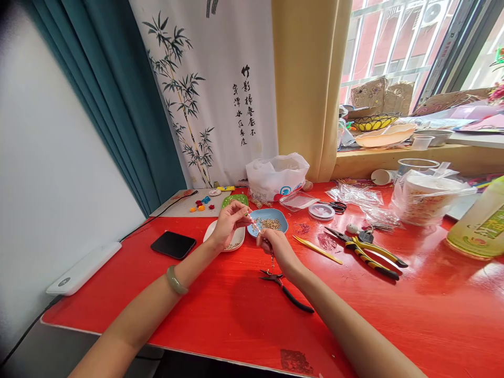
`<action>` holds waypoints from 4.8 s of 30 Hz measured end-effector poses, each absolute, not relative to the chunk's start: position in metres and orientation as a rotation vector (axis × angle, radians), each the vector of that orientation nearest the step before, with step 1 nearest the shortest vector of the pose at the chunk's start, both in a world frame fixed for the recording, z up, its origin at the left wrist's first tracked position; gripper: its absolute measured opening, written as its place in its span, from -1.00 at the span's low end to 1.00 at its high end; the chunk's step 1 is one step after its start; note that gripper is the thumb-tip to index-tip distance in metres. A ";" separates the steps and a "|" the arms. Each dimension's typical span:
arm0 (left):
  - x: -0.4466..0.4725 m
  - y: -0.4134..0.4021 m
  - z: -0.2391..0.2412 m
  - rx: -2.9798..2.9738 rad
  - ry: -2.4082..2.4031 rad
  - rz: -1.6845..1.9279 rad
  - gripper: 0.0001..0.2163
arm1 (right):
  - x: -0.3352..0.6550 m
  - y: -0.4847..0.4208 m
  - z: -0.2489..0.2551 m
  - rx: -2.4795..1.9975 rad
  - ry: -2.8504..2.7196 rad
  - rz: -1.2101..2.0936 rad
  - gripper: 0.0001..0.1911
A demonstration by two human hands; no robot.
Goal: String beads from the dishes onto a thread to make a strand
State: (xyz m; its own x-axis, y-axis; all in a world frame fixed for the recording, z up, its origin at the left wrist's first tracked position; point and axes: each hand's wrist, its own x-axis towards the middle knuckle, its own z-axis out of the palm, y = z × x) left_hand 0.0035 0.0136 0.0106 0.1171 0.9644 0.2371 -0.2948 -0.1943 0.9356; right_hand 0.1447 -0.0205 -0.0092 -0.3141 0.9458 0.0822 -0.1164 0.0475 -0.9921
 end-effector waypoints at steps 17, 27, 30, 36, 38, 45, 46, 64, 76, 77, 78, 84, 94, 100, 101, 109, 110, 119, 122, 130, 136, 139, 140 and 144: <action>0.007 0.008 0.015 1.212 0.764 1.335 -0.83 | 0.145 -0.021 -0.009 -0.872 -1.316 1.491 -0.77; 0.009 0.005 0.015 1.209 0.757 1.289 -0.81 | 0.146 -0.022 -0.008 -0.881 -1.345 1.433 -0.75; 0.010 0.004 0.016 1.198 0.757 1.282 -0.81 | 0.146 -0.021 -0.009 -0.831 -1.331 1.485 -0.82; 0.010 0.004 0.016 1.185 0.754 1.291 -0.82 | 0.146 -0.019 -0.011 -0.776 -1.359 1.544 -0.88; 0.010 0.003 0.016 1.179 0.759 1.291 -0.82 | 0.146 -0.018 -0.012 -0.790 -1.331 1.548 -0.86; 0.012 0.002 0.017 1.193 0.761 1.272 -0.77 | 0.146 -0.021 -0.006 -0.935 -1.312 1.468 -0.74; 0.012 0.002 0.017 1.198 0.761 1.268 -0.77 | 0.146 -0.022 -0.005 -0.946 -1.310 1.451 -0.74; 0.013 0.002 0.014 1.215 0.749 1.260 -0.77 | 0.146 -0.020 -0.004 -0.912 -1.378 1.431 -0.79; 0.013 0.004 0.011 1.296 0.717 1.298 -0.82 | 0.147 -0.022 -0.001 -0.970 -1.391 1.398 -0.82; 0.014 0.003 0.011 1.293 0.716 1.299 -0.82 | 0.147 -0.023 -0.001 -0.966 -1.406 1.398 -0.81; 0.014 0.003 0.012 1.286 0.717 1.296 -0.82 | 0.147 -0.023 -0.001 -0.964 -1.418 1.402 -0.81; 0.014 0.003 0.013 1.255 0.748 1.292 -0.78 | 0.146 -0.020 -0.004 -0.927 -1.411 1.409 -0.83; 0.014 0.001 0.014 1.288 0.750 1.248 -0.78 | 0.148 -0.015 -0.008 -0.979 -1.382 1.418 -0.78; 0.014 0.001 0.013 1.274 0.769 1.232 -0.78 | 0.147 -0.016 -0.006 -0.952 -1.471 1.368 -0.78; 0.014 0.001 0.012 1.270 0.772 1.229 -0.78 | 0.147 -0.017 -0.005 -0.951 -1.471 1.363 -0.79; 0.014 0.005 0.007 1.271 0.730 1.250 -0.80 | 0.147 -0.020 -0.001 -1.015 -1.394 1.368 -0.77; 0.014 0.006 0.006 1.280 0.718 1.253 -0.81 | 0.147 -0.018 -0.002 -1.027 -1.383 1.372 -0.76; 0.013 0.006 0.005 1.291 0.693 1.236 -0.84 | 0.148 -0.014 -0.008 -1.020 -1.367 1.389 -0.72; 0.013 0.007 0.004 1.297 0.686 1.245 -0.85 | 0.148 -0.014 -0.007 -1.028 -1.371 1.375 -0.71; 0.014 0.007 0.002 1.359 0.692 1.248 -0.83 | 0.149 -0.013 -0.008 -1.048 -1.358 1.370 -0.80; 0.013 0.007 0.002 1.343 0.722 1.243 -0.83 | 0.150 -0.011 -0.010 -1.024 -1.395 1.429 -0.87; 0.013 0.007 0.003 1.330 0.721 1.235 -0.83 | 0.150 -0.013 -0.007 -1.032 -1.397 1.414 -0.86; 0.013 0.006 0.003 1.326 0.724 1.232 -0.84 | 0.150 -0.014 -0.006 -1.044 -1.396 1.405 -0.83; 0.013 0.005 0.005 1.316 0.718 1.199 -0.83 | 0.148 -0.015 -0.004 -1.100 -1.403 1.357 -0.67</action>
